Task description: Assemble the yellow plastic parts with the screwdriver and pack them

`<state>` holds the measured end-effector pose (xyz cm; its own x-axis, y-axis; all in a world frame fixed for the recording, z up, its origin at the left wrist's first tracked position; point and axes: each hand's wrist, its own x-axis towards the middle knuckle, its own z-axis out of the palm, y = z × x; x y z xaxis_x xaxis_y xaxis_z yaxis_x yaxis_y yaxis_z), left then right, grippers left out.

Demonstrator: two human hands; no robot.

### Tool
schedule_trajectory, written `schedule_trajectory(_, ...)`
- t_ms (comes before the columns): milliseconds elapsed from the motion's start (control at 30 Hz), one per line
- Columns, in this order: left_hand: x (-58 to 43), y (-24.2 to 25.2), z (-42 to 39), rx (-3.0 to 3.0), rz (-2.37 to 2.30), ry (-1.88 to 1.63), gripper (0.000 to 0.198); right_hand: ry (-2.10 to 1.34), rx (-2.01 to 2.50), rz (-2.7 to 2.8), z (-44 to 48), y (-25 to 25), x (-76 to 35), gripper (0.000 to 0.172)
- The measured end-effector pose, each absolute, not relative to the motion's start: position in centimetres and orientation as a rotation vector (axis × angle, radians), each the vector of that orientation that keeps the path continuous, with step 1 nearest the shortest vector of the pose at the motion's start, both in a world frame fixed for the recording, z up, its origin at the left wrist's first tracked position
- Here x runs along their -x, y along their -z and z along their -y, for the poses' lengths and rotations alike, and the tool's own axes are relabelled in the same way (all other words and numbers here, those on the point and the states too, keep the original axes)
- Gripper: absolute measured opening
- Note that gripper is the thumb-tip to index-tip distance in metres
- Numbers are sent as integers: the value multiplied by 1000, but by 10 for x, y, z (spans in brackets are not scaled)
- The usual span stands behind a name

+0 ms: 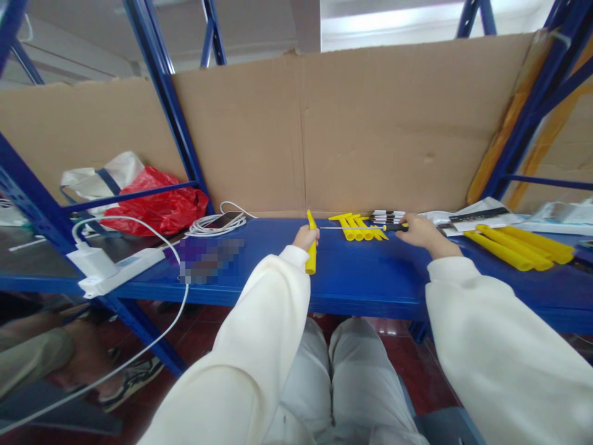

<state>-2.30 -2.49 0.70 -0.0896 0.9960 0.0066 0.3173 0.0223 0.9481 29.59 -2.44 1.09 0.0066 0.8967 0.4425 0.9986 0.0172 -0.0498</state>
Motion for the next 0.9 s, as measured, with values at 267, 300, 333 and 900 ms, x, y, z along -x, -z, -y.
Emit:
schedule_trajectory(267,23,-6,23,-1408,-1497,-1105,18,420,1993,1920,25,-8,-299,34)
schedule_trajectory(300,24,-6,23,-1406,-1498,-1106,17,399,2011,1894,25,-8,-299,38)
schedule_trajectory(333,24,-5,22,-1404,-1498,-1106,17,383,2024,1874,25,-8,-298,41)
schedule_trajectory(900,23,-5,22,-1411,-1508,-1118,17,404,2059,1878,31,-13,-292,36)
